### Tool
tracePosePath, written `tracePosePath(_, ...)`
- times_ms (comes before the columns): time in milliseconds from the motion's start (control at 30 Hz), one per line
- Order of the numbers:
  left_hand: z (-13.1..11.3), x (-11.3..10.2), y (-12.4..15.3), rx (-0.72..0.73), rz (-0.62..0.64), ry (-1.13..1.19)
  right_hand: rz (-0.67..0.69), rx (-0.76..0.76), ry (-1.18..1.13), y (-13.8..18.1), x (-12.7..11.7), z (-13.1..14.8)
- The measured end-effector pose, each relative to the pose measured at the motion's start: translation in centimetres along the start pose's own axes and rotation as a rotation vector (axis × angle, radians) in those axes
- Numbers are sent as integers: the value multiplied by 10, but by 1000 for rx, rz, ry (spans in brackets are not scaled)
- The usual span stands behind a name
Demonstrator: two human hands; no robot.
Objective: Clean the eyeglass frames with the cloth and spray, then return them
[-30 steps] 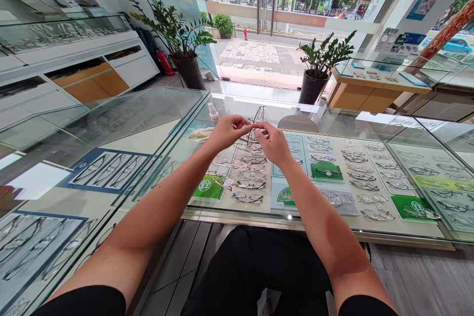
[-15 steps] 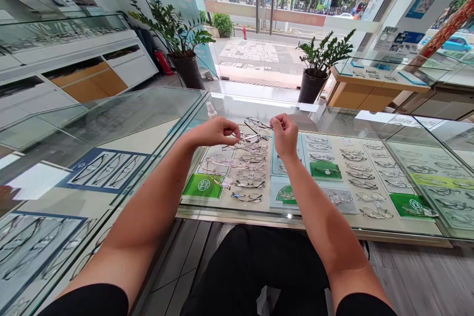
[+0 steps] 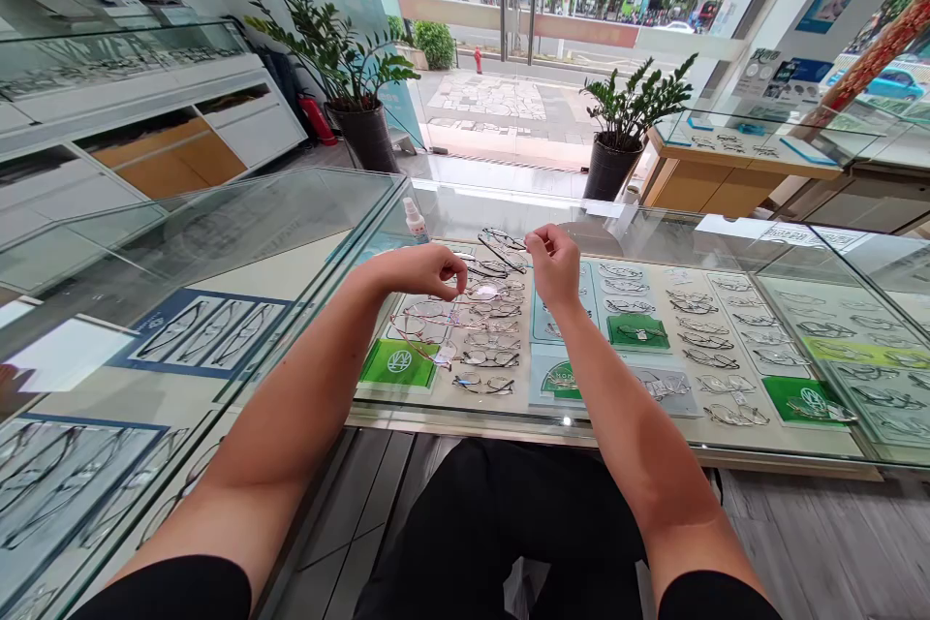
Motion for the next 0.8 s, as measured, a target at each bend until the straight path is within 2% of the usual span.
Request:
tracePosePath(200,0,-1,1,-4,-29,34,149,9,185,8,11,2)
tracePosePath(400,1,-1,4,2,3,46,329,-123,472,18,25,4)
tracePosePath(600,-2,-1,3,-41,-6,-28,395,-179,602,20,34,-4)
tracePosePath(800,-4,-3,-1,5,-66,-76,434,-219,704,27,44,-6)
Point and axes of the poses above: each hand's wrist, its own y-axis away from the middle knuckle, its own x-axis out of the palm, z = x × y, the point moved 5 cm from there along -y, towards the middle knuckle, and after that the axes turned 9 degrees about x, right-handed, at the moved point
